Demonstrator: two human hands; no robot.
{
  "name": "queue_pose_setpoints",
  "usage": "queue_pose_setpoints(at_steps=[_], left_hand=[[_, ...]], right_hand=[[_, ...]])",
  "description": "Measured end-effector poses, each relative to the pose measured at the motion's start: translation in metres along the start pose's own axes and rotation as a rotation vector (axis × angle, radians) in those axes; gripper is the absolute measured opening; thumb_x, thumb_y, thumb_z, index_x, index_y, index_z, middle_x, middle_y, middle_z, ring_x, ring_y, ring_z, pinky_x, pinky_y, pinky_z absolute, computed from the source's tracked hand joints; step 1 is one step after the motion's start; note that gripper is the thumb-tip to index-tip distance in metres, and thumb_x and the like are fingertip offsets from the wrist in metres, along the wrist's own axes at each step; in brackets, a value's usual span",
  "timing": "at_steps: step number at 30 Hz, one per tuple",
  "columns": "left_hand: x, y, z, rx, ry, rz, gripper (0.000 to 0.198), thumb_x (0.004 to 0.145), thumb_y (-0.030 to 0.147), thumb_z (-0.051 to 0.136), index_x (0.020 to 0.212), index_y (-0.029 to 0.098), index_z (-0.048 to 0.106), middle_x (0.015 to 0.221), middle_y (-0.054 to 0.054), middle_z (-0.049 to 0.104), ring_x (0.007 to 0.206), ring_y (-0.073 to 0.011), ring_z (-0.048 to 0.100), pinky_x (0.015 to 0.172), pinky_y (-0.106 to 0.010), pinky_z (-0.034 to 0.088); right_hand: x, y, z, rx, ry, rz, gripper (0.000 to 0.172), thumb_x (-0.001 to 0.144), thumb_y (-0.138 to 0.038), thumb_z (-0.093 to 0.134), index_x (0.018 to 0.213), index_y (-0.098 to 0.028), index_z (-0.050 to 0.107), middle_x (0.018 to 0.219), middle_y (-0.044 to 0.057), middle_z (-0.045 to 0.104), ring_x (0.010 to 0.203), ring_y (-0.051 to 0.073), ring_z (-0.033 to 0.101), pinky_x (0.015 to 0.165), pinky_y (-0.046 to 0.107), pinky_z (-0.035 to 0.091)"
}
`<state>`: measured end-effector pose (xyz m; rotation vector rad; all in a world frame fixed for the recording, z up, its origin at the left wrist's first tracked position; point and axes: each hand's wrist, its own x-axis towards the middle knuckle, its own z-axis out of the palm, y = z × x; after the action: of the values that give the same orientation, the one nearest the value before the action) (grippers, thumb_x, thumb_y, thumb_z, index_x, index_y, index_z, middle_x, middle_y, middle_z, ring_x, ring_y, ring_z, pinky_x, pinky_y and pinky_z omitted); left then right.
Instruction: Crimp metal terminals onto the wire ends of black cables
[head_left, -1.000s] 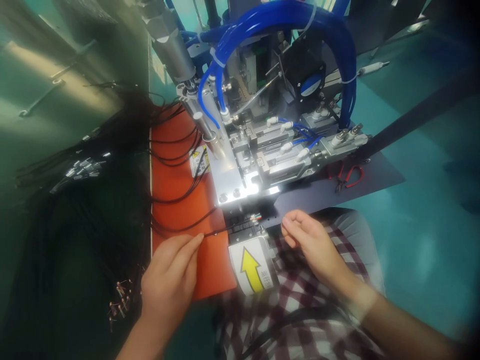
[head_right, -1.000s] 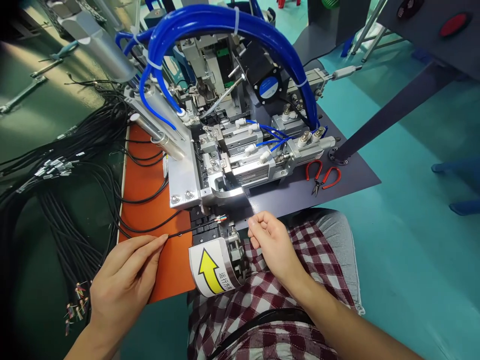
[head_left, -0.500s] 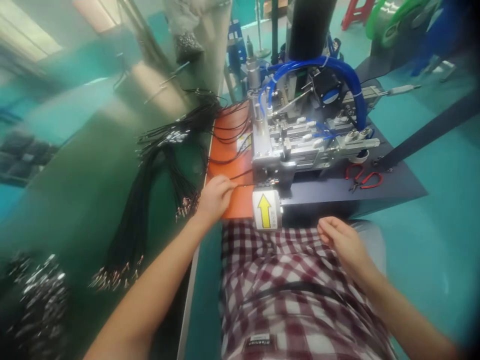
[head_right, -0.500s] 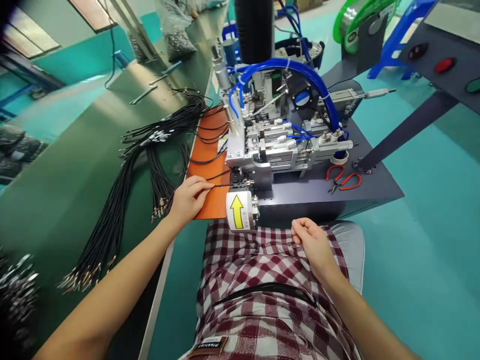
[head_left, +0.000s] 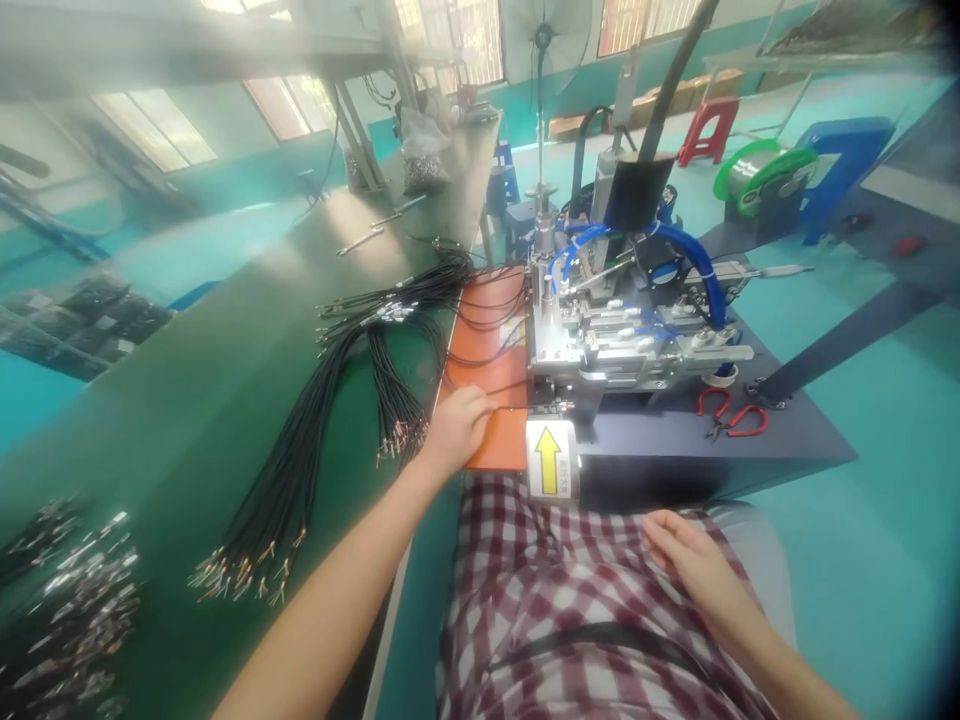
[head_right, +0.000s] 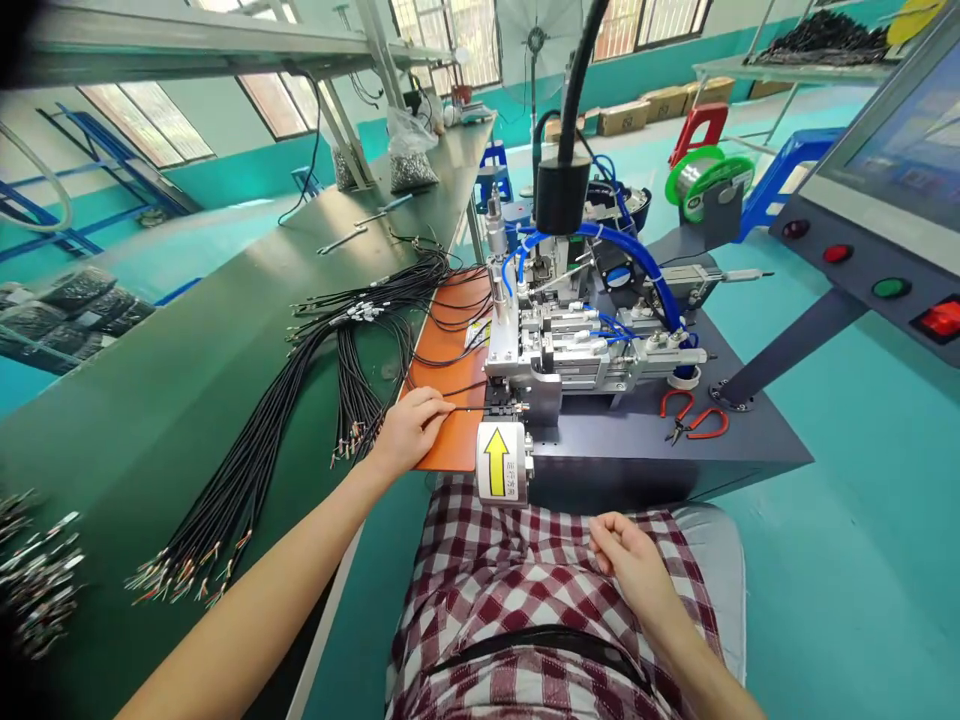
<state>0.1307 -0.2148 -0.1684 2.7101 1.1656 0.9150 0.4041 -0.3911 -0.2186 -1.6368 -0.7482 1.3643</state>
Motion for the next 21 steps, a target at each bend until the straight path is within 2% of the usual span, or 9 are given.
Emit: queue_pose_setpoints(at_steps=[5, 8, 13, 21], left_hand=[[0.0, 0.002, -0.003, 0.02, 0.004, 0.001, 0.022, 0.09, 0.013, 0.047, 0.087, 0.018, 0.067, 0.085, -0.006, 0.066, 0.082, -0.0174, 0.062, 0.074, -0.029, 0.053], [0.0, 0.0, -0.002, 0.042, -0.006, -0.01, 0.024, 0.091, 0.013, 0.045, 0.093, 0.018, 0.068, 0.091, -0.007, 0.067, 0.086, -0.0185, 0.063, 0.078, -0.03, 0.053], [0.011, -0.006, 0.005, 0.094, -0.037, -0.065, 0.031, 0.092, 0.014, 0.041, 0.11, 0.018, 0.067, 0.106, -0.01, 0.065, 0.1, -0.0216, 0.061, 0.088, -0.035, 0.053], [0.015, -0.008, 0.004, 0.122, -0.062, -0.095, 0.034, 0.092, 0.015, 0.039, 0.114, 0.02, 0.066, 0.108, -0.009, 0.064, 0.101, -0.0207, 0.061, 0.089, -0.034, 0.053]], right_hand=[[0.007, -0.001, 0.004, 0.002, -0.017, -0.007, 0.045, 0.068, -0.061, 0.065, 0.059, -0.02, 0.046, 0.052, -0.006, 0.041, 0.048, 0.01, 0.033, 0.05, 0.025, 0.027], [0.007, 0.005, 0.003, 0.004, -0.022, -0.006, 0.044, 0.071, -0.059, 0.063, 0.059, -0.021, 0.045, 0.051, -0.007, 0.039, 0.049, 0.011, 0.034, 0.051, 0.025, 0.028], [0.003, 0.012, 0.003, -0.018, -0.043, 0.027, 0.045, 0.067, -0.061, 0.064, 0.058, -0.021, 0.044, 0.05, -0.007, 0.039, 0.048, 0.01, 0.033, 0.051, 0.025, 0.027], [-0.002, 0.026, 0.015, -0.034, -0.082, 0.022, 0.044, 0.069, -0.06, 0.06, 0.059, -0.021, 0.042, 0.052, -0.007, 0.037, 0.047, 0.01, 0.032, 0.05, 0.023, 0.025]])
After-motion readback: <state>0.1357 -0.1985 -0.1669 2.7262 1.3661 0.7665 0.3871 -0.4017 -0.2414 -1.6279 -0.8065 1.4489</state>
